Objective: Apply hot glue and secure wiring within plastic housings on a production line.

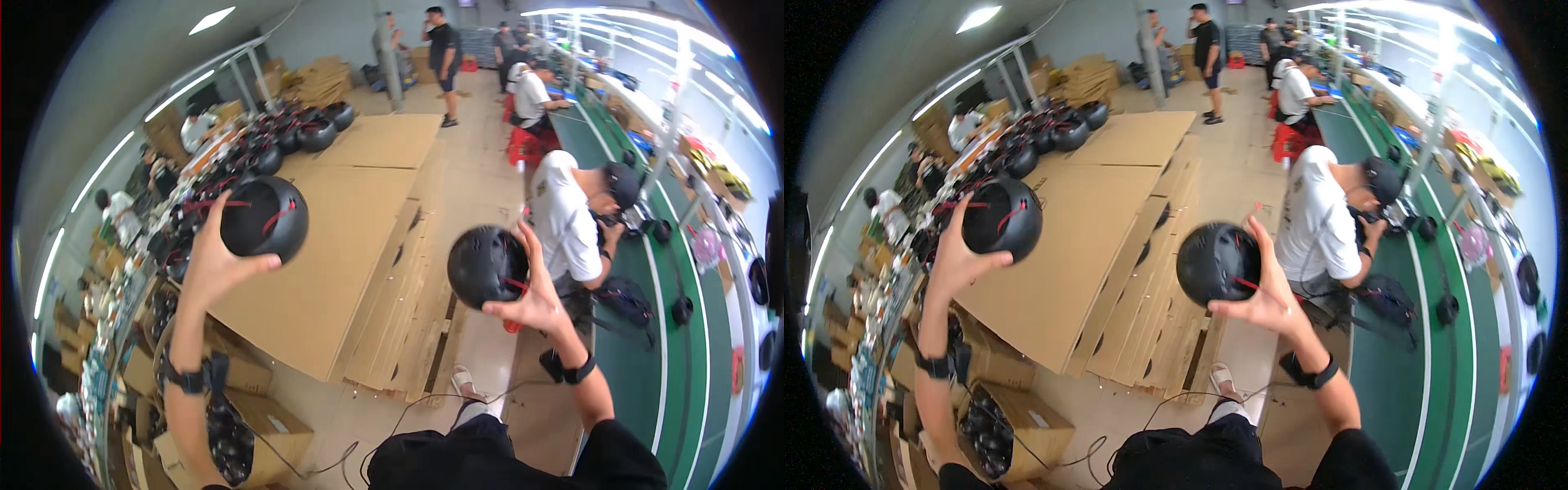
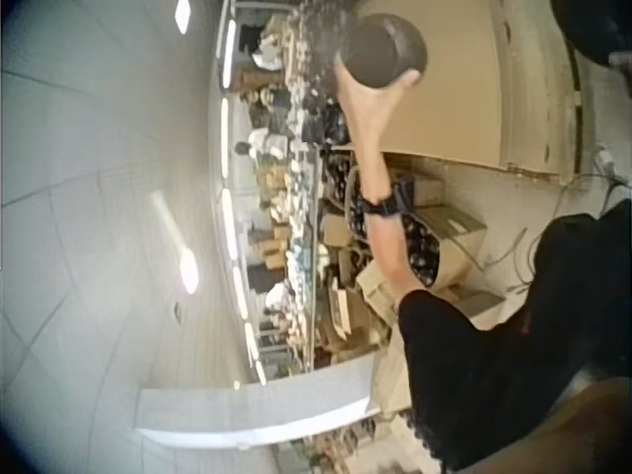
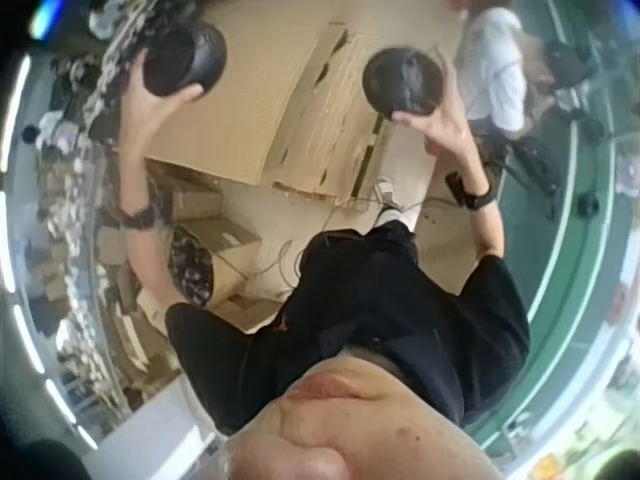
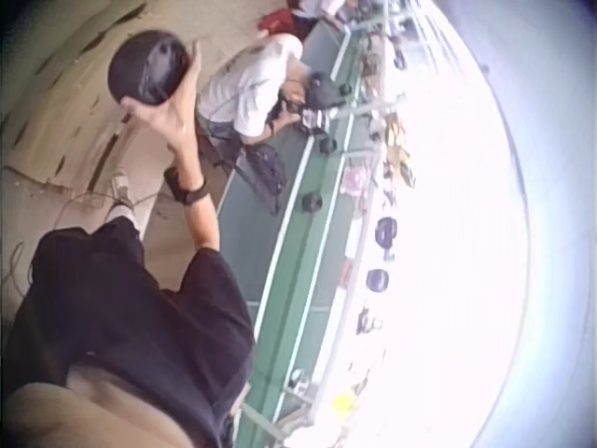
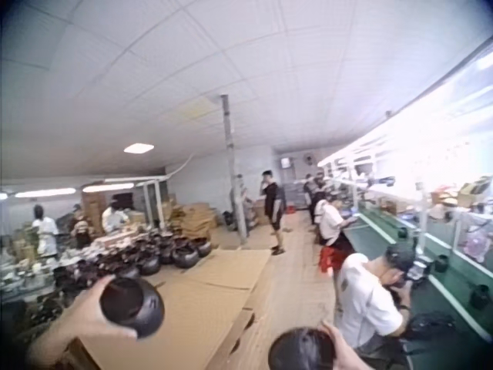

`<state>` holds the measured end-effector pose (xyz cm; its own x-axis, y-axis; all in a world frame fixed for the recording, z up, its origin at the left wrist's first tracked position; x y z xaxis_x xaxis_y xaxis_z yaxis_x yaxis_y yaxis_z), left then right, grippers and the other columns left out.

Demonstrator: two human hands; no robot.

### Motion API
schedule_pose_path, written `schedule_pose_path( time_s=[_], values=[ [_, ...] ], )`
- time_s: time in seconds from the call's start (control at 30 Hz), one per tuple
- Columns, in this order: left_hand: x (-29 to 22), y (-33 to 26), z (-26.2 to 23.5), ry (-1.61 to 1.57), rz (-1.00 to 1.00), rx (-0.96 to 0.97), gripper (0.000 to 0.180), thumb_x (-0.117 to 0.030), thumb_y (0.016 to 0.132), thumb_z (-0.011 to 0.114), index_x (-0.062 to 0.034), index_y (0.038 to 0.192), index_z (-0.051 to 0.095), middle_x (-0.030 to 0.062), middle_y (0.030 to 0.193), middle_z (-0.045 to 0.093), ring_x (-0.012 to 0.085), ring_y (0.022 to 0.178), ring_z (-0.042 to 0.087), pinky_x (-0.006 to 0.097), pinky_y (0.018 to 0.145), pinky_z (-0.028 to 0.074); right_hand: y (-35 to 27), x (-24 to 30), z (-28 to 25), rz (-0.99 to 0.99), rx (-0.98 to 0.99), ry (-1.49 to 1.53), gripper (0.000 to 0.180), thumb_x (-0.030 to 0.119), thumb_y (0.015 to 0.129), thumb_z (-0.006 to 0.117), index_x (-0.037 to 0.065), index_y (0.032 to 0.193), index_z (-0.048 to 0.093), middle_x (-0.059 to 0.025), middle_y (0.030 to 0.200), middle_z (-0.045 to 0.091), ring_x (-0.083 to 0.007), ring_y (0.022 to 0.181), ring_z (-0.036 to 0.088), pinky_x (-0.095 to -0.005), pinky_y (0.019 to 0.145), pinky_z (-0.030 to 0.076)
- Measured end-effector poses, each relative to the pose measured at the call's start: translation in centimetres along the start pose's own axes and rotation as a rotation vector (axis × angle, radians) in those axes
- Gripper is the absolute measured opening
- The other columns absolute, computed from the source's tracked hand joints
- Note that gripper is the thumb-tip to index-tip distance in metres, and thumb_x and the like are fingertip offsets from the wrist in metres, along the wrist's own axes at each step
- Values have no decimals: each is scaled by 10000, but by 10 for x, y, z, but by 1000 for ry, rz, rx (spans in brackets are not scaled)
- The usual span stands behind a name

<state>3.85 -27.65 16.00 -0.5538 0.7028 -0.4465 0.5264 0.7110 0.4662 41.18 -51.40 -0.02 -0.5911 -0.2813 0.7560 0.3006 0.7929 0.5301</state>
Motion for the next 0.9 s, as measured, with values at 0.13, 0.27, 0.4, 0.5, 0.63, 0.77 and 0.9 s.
schedule_pose_path(
  time_s=[0.13,0.27,0.4,0.5,0.63,0.77,0.9],
  values=[
    [75,59,1,220,-202,39,1252,-417,541,987,116,1494,372,261,1367,612,344,1271,621,385,1114,461,131,-13,39,-151,169,88,1324,300,583,982,-13,1592,184,-232,1435,513,-346,1368,505,-428,1177,376],
    [162,88,22,221,-433,-2,1279,-483,525,984,97,1492,380,283,1366,598,365,1235,641,410,1027,546,254,-18,119,-232,338,109,1189,394,616,957,-3,1533,312,-263,1382,544,-396,1302,552,-437,1112,447],
    [210,126,83,99,-737,-50,1248,-511,552,967,63,1488,374,249,1324,621,325,1071,718,373,628,664,351,-29,219,-343,471,82,1198,496,631,913,23,1540,292,-297,1359,548,-451,1272,555,-467,1080,470],
    [237,127,104,37,-853,-205,1240,-475,590,965,69,1511,339,254,1328,610,333,1089,710,389,655,671,392,-32,288,-334,552,-89,1292,582,604,884,52,1582,228,-331,1378,511,-541,1245,536,-518,1056,480],
    [249,119,119,-86,-888,-475,1233,-400,684,946,77,1559,219,301,1458,464,355,1116,679,383,676,662,435,-57,363,-243,612,-355,1353,604,601,874,75,1621,161,-367,1421,449,-582,1241,524,-564,1051,473],
    [275,103,113,28,-894,-567,1199,-411,674,945,74,1542,276,283,1481,414,350,1213,614,392,787,622,457,-62,411,-198,613,-347,1373,625,604,869,89,1630,130,-416,1470,371,-592,1271,507,-577,1042,483],
    [259,96,116,75,-807,-446,1129,-246,742,931,107,1545,220,293,1497,431,358,1279,584,429,1071,525,463,-59,435,-163,553,-240,1395,666,613,861,142,1645,83,-467,1527,225,-682,1323,402,-609,1101,424]
  ],
)
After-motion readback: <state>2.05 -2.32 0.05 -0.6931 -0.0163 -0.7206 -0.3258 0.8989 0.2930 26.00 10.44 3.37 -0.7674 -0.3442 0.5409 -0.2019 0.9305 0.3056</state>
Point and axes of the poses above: each hand's wrist, its own y-axis towards the middle knuckle, its own z-axis out of the palm, x = y × z, the point moved 9 cm from there along y, towards the middle knuckle
